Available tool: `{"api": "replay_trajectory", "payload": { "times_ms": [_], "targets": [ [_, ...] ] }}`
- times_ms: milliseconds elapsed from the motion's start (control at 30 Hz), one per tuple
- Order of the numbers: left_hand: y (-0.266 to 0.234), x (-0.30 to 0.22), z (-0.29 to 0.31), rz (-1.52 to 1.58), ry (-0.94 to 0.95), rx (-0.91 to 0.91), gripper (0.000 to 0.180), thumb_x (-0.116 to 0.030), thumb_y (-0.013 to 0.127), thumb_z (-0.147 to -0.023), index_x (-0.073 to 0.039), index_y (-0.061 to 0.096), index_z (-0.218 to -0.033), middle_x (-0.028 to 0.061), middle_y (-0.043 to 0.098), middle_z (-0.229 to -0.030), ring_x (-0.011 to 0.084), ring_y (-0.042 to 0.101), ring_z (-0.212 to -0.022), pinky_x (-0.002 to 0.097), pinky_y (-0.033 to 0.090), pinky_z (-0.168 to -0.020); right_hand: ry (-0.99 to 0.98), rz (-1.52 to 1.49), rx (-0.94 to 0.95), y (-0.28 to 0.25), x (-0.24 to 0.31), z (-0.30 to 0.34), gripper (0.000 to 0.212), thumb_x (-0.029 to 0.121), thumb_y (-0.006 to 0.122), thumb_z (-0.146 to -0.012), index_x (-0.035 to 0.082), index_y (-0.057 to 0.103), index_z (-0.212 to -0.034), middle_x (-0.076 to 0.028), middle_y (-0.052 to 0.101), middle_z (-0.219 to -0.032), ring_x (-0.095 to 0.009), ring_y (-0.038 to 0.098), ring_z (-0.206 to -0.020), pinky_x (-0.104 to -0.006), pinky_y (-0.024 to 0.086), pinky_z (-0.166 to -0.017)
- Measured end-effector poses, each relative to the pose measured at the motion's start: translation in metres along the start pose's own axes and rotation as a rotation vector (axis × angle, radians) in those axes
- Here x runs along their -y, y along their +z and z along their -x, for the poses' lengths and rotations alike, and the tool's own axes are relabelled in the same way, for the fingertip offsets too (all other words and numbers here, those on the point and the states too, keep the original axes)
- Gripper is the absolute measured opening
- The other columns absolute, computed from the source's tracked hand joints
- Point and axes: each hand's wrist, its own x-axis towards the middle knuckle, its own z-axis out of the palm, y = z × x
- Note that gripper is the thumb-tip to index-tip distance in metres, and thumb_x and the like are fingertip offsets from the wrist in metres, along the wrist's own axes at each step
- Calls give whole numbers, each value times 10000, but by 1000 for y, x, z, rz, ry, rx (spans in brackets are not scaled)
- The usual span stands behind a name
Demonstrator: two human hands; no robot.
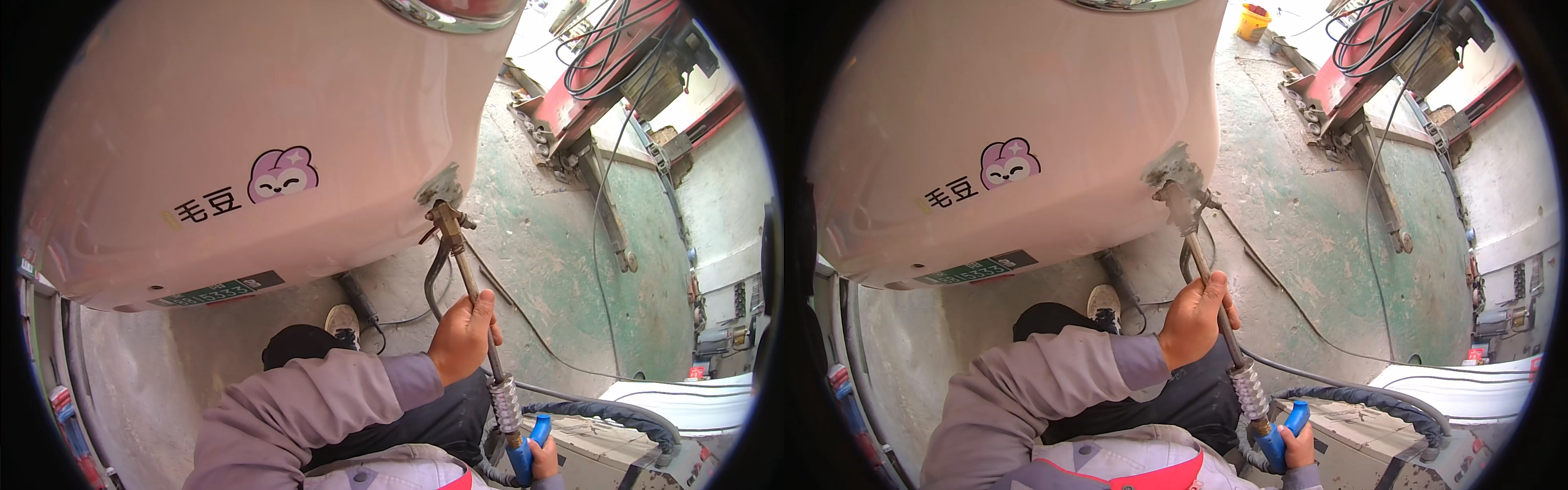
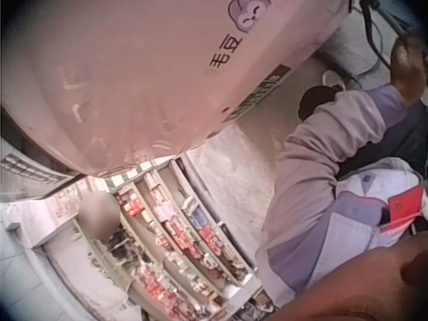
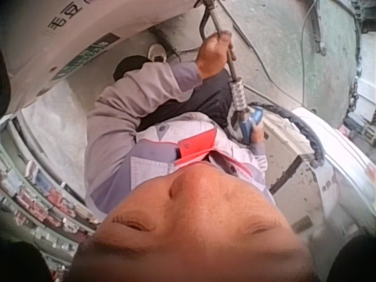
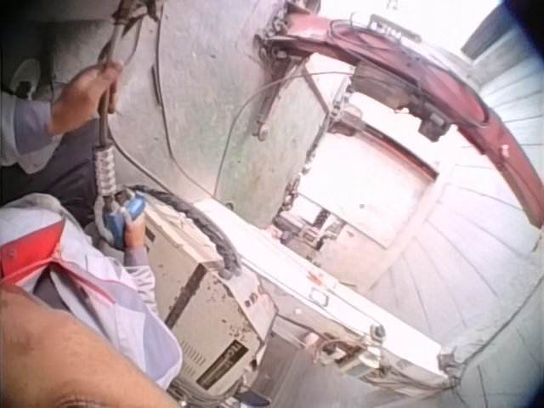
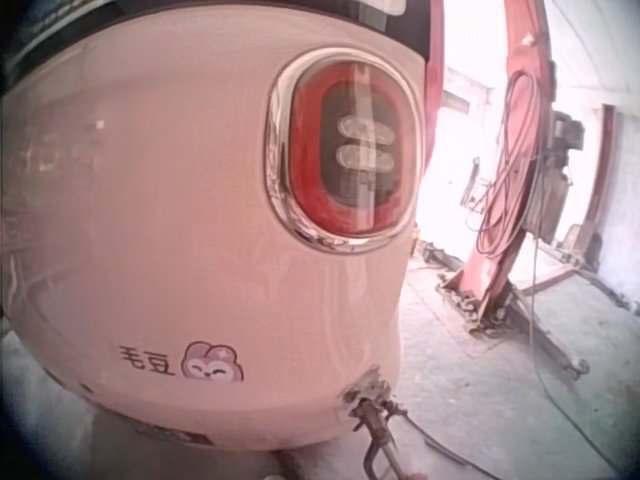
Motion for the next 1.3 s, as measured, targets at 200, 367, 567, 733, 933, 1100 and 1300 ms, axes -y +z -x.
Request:
{"api": "replay_trajectory", "payload": {
  "times_ms": [200,367,567,733,933,1100,1300],
  "targets": [
    [-1,-2,2,-4,43,-13,488,-464,377,-1048,-46,505,-830,49,589,-643,113,538,-596,280,434,-587,-21,53,-19,-2,8,2,401,309,743,-797,-1,528,-933,-89,606,-789,-153,570,-685,-312,490,-633],
    [-1,-4,1,-5,60,-18,513,-494,354,-1046,-67,514,-811,51,609,-657,93,527,-606,261,427,-595,-45,81,-13,-4,12,3,402,322,737,-800,1,527,-922,-90,604,-782,-156,564,-679,-314,485,-635],
    [2,-6,2,48,91,-27,466,-450,380,-1051,-54,493,-831,41,563,-636,112,512,-586,276,424,-586,-24,87,-34,-4,20,7,411,320,733,-799,0,521,-943,-89,599,-811,-160,562,-699,-317,484,-651],
    [1,0,-1,60,95,14,448,-445,403,-1046,-49,514,-867,37,585,-716,111,532,-675,270,431,-649,-14,105,-78,-10,27,14,426,322,737,-794,1,511,-960,-82,590,-832,-155,557,-727,-314,483,-672],
    [18,24,33,384,-63,286,379,-386,455,-1027,-31,580,-978,84,617,-973,150,575,-908,307,446,-817,5,72,-94,-20,35,19,443,345,754,-786,5,516,-939,-85,590,-832,-150,554,-731,-316,483,-676],
    [35,28,55,681,-503,391,393,-375,466,-1013,-25,610,-906,89,627,-878,180,609,-884,326,466,-816,20,91,-74,-18,41,26,464,379,761,-791,5,523,-928,-89,598,-833,-150,564,-737,-313,485,-685],
    [6,-23,-3,645,-344,207,452,-402,477,-994,-54,574,-722,99,614,-684,213,632,-681,347,503,-702,2,45,-68,-18,40,26,484,388,754,-793,-6,533,-967,-92,605,-835,-159,570,-738,-320,487,-696]
  ]
}}
